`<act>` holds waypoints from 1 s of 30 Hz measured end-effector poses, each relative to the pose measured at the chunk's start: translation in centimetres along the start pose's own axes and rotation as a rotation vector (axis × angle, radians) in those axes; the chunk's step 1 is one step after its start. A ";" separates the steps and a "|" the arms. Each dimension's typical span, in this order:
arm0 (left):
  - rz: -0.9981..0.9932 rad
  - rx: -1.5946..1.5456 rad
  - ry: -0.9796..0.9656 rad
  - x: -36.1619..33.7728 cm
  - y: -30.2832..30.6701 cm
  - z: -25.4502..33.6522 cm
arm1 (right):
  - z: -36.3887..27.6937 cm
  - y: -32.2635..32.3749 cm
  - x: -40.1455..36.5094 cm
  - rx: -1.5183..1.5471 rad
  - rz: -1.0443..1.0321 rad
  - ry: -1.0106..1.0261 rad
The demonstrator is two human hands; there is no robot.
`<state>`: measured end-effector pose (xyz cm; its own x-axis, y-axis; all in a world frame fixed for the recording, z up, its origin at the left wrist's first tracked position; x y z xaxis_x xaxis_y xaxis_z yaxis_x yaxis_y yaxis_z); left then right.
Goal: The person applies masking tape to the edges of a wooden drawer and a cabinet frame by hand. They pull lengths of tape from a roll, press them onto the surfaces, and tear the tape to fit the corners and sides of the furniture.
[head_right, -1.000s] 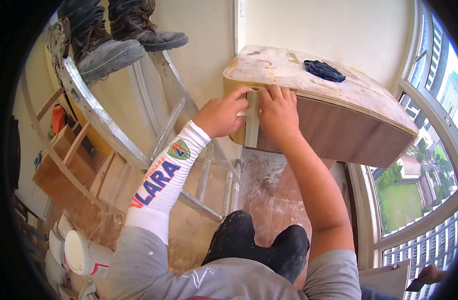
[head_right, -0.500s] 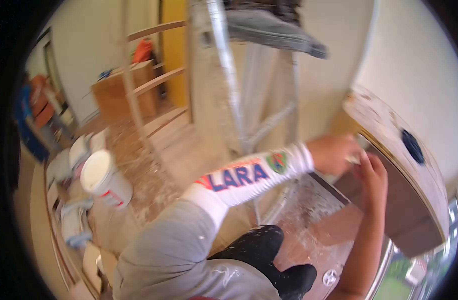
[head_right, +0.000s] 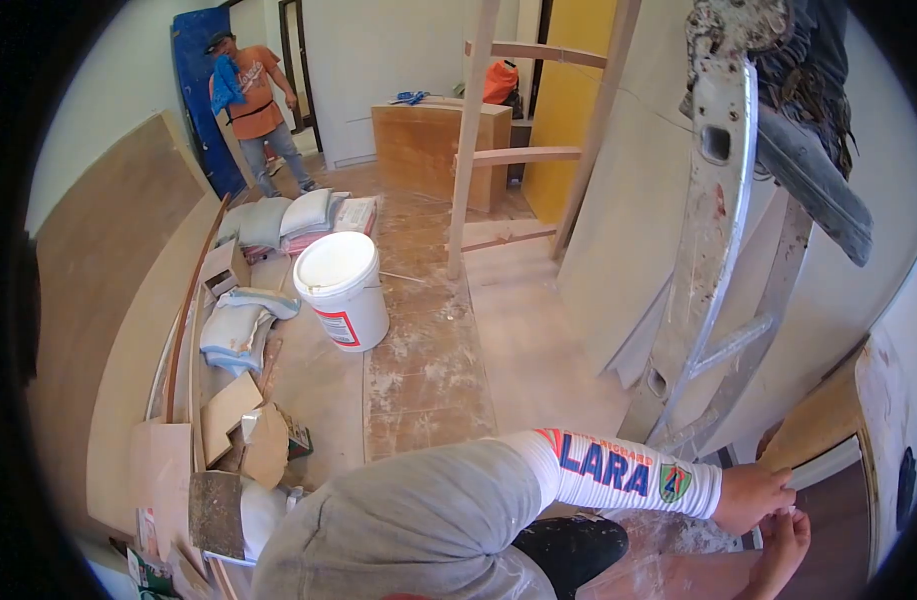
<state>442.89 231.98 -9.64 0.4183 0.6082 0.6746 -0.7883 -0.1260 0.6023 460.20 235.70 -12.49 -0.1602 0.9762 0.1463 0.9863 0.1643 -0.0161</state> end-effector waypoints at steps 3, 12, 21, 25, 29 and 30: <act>0.031 -0.005 -0.045 0.7 1.1 0.9 | -2.3 -0.8 -0.3 0.055 -0.078 0.012; 0.057 -0.409 -0.068 0.6 4.2 1.0 | -5.8 2.1 0.6 -0.116 0.017 0.193; -0.139 -0.453 -0.324 2.7 0.5 3.2 | -5.9 7.7 -5.4 -0.030 0.304 0.131; -0.240 -0.149 -0.261 7.8 -3.8 8.2 | -6.5 15.3 -8.9 -0.105 0.564 0.284; -0.297 -0.052 -0.376 12.4 -7.0 13.4 | -7.2 25.0 -13.5 -0.040 0.742 0.395; -0.304 -0.086 -0.454 13.1 -7.6 15.2 | -7.5 27.4 -14.6 0.001 0.767 0.420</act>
<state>461.24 229.01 1.14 0.7700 0.2059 0.6039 -0.6281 0.0789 0.7741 489.85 224.85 -7.66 0.5755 0.6845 0.4475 0.8161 -0.5159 -0.2604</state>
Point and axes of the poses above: each hand's wrist, its own x-axis towards the middle knuckle, its own y-axis out of the back of the hand, z = x × y, the point moved 6 cm from there along x, towards the middle knuckle
